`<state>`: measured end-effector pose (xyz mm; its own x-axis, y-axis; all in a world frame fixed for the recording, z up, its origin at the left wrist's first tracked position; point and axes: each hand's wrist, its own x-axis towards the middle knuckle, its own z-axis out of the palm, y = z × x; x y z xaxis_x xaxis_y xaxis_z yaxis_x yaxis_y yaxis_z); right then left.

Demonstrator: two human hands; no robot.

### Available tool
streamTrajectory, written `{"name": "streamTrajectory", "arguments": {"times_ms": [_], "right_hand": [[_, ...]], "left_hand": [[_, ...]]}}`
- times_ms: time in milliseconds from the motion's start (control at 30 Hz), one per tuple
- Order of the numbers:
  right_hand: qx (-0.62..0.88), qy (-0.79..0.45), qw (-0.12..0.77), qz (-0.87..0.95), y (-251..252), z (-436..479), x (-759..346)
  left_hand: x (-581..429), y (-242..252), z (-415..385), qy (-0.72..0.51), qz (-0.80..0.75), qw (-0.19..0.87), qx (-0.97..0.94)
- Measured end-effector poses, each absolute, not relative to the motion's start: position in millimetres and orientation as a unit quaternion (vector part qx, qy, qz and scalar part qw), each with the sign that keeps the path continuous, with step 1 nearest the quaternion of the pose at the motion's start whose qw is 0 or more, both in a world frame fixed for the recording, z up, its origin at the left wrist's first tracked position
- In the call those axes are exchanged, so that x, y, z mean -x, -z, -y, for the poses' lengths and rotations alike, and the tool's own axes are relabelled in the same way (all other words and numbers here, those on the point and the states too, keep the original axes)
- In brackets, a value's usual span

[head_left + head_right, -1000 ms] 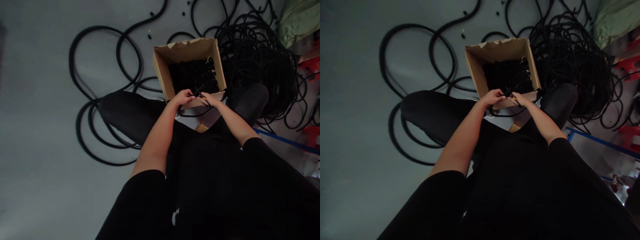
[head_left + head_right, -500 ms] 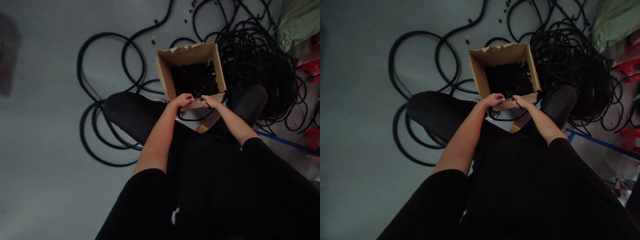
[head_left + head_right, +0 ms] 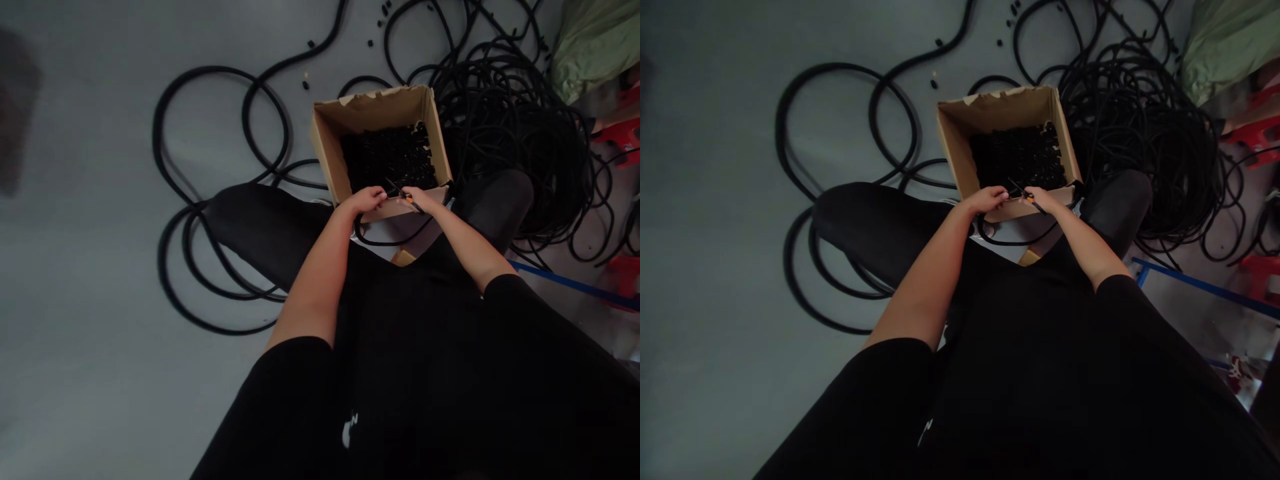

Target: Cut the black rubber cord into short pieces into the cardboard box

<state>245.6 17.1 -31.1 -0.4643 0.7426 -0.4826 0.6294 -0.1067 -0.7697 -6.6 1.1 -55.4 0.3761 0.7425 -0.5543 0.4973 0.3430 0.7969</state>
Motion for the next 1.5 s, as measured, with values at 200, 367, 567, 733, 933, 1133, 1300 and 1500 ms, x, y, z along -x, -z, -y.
{"name": "streamTrajectory", "arguments": {"times_ms": [200,367,567,733,933,1133,1300,1500], "right_hand": [[0.532,-0.538,0.038,0.652,2.5,-18.0,-243.2],[0.537,-0.518,0.03,0.665,-7.3,-18.0,-240.7],[0.54,-0.547,0.048,0.638,9.5,-14.5,-242.4],[0.504,-0.585,0.063,0.632,33.0,-11.4,-243.9],[0.477,-0.587,0.08,0.649,46.1,-10.1,-240.1],[0.502,-0.557,0.062,0.659,25.4,-10.3,-237.9],[0.527,-0.5,0.042,0.686,3.9,-13.8,-236.3],[0.562,-0.56,0.059,0.606,10.4,-9.9,-234.0]], "left_hand": [[8.9,57.2,-4.7,-0.13,-0.58,0.547,-0.589],[9.8,57.1,-5.3,-0.14,-0.585,0.529,-0.599],[9.3,61.2,-8.6,-0.185,-0.618,0.535,-0.545],[4.5,57.4,-9.9,-0.181,-0.639,0.557,-0.499],[-1.8,44.8,-1.1,-0.16,-0.578,0.611,-0.518],[-2.0,44.8,-0.2,-0.166,-0.571,0.614,-0.519],[-3.8,49.5,-2.1,-0.181,-0.612,0.587,-0.498],[4.5,50.6,-4.1,-0.2,-0.618,0.573,-0.499]]}}
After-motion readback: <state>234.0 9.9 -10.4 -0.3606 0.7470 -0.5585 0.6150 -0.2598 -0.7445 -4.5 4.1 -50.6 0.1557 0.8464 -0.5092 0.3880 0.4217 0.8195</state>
